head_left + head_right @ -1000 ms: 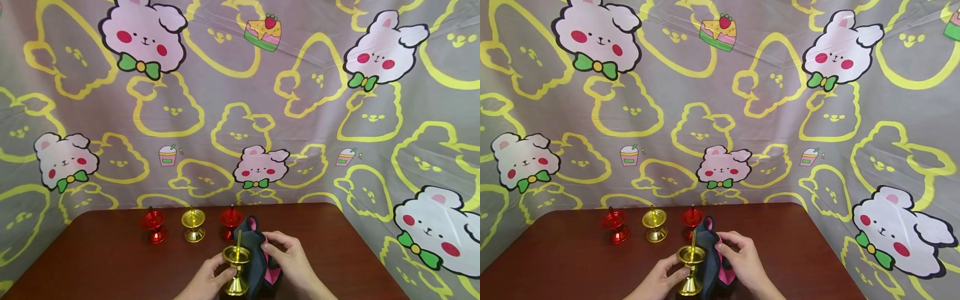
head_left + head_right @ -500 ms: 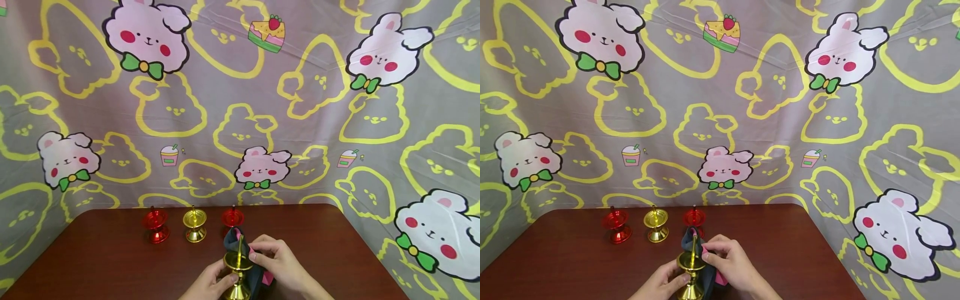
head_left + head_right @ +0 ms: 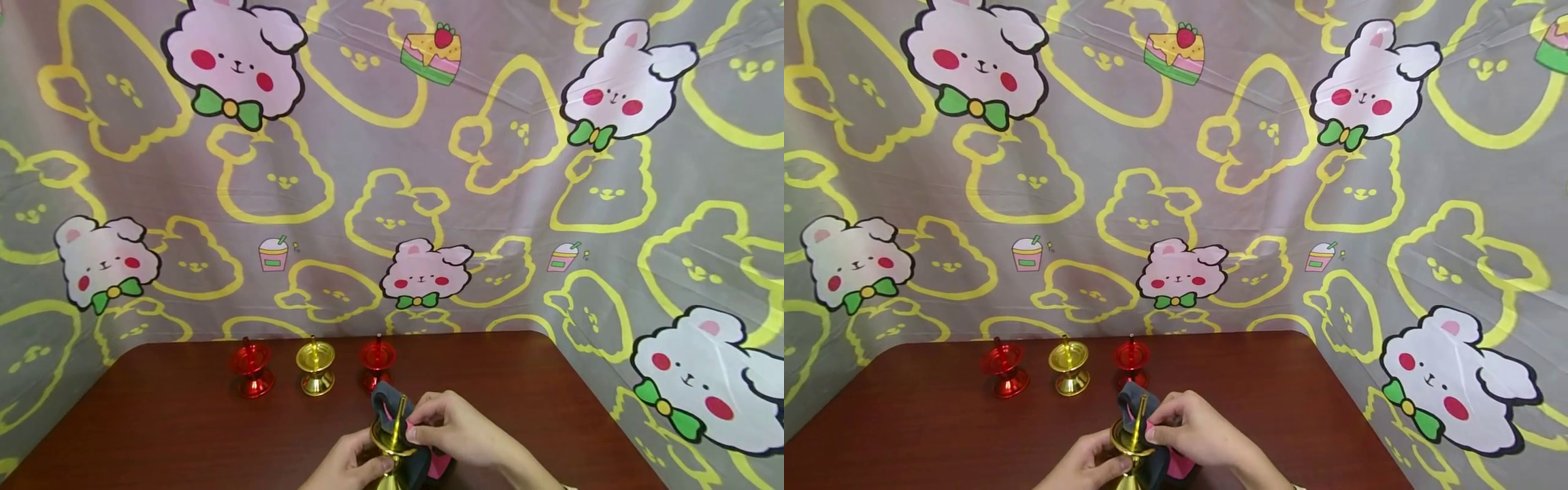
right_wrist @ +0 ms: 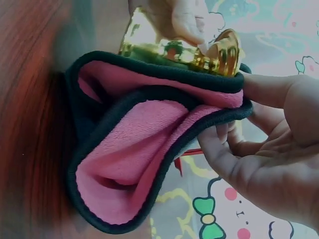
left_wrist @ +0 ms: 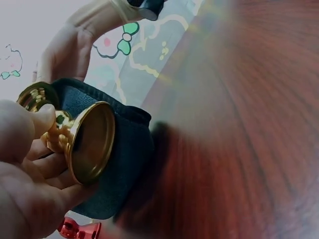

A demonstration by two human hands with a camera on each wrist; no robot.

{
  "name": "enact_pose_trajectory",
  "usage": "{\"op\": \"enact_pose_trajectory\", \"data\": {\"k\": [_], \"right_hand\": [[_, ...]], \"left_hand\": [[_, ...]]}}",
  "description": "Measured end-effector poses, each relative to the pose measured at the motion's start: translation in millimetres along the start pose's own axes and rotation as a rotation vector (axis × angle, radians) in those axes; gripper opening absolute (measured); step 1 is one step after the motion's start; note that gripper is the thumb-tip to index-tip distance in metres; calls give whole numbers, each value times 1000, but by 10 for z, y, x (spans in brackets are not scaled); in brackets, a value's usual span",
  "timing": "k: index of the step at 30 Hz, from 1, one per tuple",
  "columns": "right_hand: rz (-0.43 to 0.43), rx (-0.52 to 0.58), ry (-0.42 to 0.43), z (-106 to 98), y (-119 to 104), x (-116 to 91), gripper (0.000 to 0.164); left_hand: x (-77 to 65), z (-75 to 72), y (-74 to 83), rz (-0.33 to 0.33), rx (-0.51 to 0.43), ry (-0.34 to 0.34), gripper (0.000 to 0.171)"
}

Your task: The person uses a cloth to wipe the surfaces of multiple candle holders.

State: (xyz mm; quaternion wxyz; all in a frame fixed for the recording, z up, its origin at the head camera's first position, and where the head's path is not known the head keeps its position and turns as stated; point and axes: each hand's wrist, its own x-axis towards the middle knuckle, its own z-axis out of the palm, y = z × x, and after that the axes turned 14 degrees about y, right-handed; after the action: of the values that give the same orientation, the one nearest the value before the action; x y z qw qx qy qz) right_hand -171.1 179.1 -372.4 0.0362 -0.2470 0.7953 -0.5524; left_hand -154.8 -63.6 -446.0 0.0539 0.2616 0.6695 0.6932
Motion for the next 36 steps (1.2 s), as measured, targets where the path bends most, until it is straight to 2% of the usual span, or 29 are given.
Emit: {"op": "enact_pose_trajectory", "data": {"k": [5, 7, 10, 13, 17, 21, 26, 32, 36], "right_hand": [[12, -62, -20, -6, -32, 29, 9], [14, -73, -22, -3, -40, 33, 9], [20, -65, -1, 15, -41, 22, 9], [16, -59, 48, 40, -31, 8, 9], [28, -48, 118, 84, -29, -2, 8], [46, -55, 175, 155, -63, -15, 9], [30, -118, 232, 270, -88, -40, 11], [-63, -184, 245, 328, -27, -91, 18], [-124, -227, 208, 279, 40, -111, 21]], "left_hand": [[-9, 47, -22, 40, 52, 79, 29], [-1, 61, -19, 63, 111, 125, 26], [19, 80, 9, 50, 206, 188, 23], [39, 108, 51, 77, 344, 254, 20], [70, 152, 97, 183, 537, 338, 17], [105, 177, 126, 231, 693, 408, 17], [135, 180, 136, 170, 762, 451, 17], [131, 159, 109, 163, 830, 488, 13], [126, 140, 106, 103, 777, 446, 15]]}}
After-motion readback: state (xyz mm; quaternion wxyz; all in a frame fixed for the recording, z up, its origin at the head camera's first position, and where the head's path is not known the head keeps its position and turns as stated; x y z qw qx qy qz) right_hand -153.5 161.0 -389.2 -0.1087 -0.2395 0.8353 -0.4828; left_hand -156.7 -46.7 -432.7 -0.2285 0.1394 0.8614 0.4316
